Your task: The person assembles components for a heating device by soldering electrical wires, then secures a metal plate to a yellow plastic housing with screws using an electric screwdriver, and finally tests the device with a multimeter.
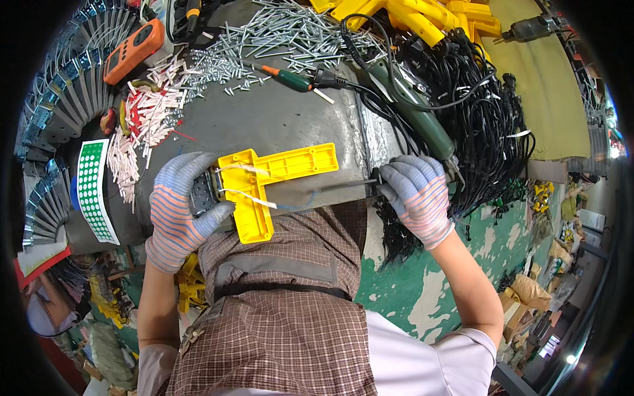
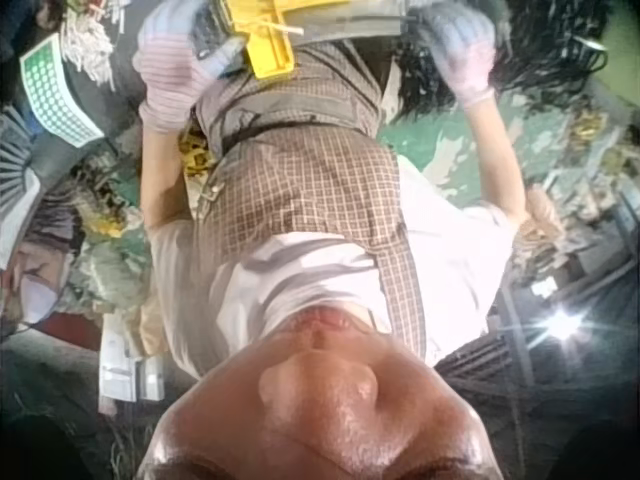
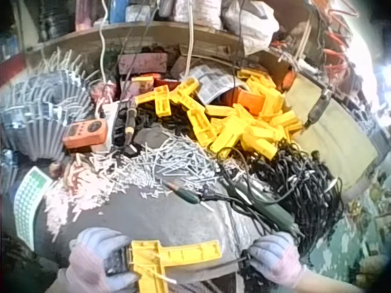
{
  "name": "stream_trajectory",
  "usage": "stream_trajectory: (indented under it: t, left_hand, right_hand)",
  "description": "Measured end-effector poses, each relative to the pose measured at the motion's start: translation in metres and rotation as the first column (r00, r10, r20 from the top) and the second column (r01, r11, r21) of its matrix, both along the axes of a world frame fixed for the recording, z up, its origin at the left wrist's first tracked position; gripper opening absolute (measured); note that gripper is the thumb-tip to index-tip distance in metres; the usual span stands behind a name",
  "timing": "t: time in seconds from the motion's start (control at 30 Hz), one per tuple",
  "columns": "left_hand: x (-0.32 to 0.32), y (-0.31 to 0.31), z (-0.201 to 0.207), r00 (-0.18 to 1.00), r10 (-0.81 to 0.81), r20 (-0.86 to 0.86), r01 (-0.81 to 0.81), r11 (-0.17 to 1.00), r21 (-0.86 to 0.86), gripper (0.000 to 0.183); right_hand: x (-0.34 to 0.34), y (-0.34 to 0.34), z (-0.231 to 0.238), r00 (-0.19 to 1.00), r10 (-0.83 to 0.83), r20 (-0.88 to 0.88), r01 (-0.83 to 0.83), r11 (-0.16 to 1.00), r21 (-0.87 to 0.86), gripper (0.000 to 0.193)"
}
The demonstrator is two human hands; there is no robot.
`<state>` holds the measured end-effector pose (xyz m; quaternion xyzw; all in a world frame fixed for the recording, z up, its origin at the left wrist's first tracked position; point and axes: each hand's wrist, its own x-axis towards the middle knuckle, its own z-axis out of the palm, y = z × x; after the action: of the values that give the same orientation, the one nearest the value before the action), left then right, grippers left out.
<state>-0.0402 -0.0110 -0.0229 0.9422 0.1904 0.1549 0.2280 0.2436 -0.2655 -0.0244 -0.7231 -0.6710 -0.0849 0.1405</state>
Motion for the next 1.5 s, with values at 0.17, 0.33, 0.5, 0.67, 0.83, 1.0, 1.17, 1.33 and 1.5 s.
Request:
stream_trajectory:
  t: [0.17,0.33,0.5,0.67,0.83,1.0,1.17,1.33,1.5]
  left_hand:
    - [-0.013,0.007,-0.003,0.996,0.047,0.080,-0.050,0.998,0.032,0.068]
    - [-0.014,0.010,0.000,0.995,0.034,0.092,-0.031,0.999,-0.027,0.065]
    - [-0.017,0.010,-0.001,0.996,0.025,0.084,-0.023,0.999,-0.026,0.062]
    - [-0.013,0.012,0.002,0.999,-0.007,0.050,0.006,1.000,0.023,0.063]
    - [-0.007,0.017,0.012,1.000,-0.021,-0.017,0.022,0.999,0.046,0.074]
    - [0.044,0.026,0.033,1.000,-0.018,0.013,0.017,1.000,0.011,0.080]
    - [0.056,0.021,0.039,0.991,-0.106,0.086,0.133,0.897,-0.421,0.041]
    - [0.002,-0.032,0.014,0.964,-0.102,0.245,0.087,0.994,0.073,0.023]
    - [-0.005,-0.043,-0.007,0.980,-0.058,0.193,0.027,0.987,0.160,0.026]
  right_hand:
    - [-0.016,0.044,0.016,0.981,0.063,-0.183,-0.036,0.988,0.149,0.030]
    - [-0.027,0.083,0.025,0.960,0.056,-0.275,-0.056,0.998,0.007,0.023]
    - [-0.022,0.089,0.025,0.993,0.106,0.052,-0.099,0.987,-0.129,0.021]
    - [-0.019,0.085,0.017,0.997,0.076,-0.035,-0.082,0.971,-0.223,0.025]
    - [-0.023,0.088,0.020,0.996,0.091,-0.001,-0.087,0.948,-0.305,0.028]
    - [-0.032,0.083,0.019,0.979,0.136,0.155,-0.099,0.970,-0.221,0.030]
    - [-0.035,0.079,0.016,0.983,0.126,0.132,-0.099,0.975,-0.198,0.029]
    - [-0.041,0.080,0.018,0.997,0.035,0.063,-0.020,0.975,-0.222,0.029]
    - [-0.059,0.098,0.029,0.999,-0.010,-0.052,0.012,0.999,0.050,0.033]
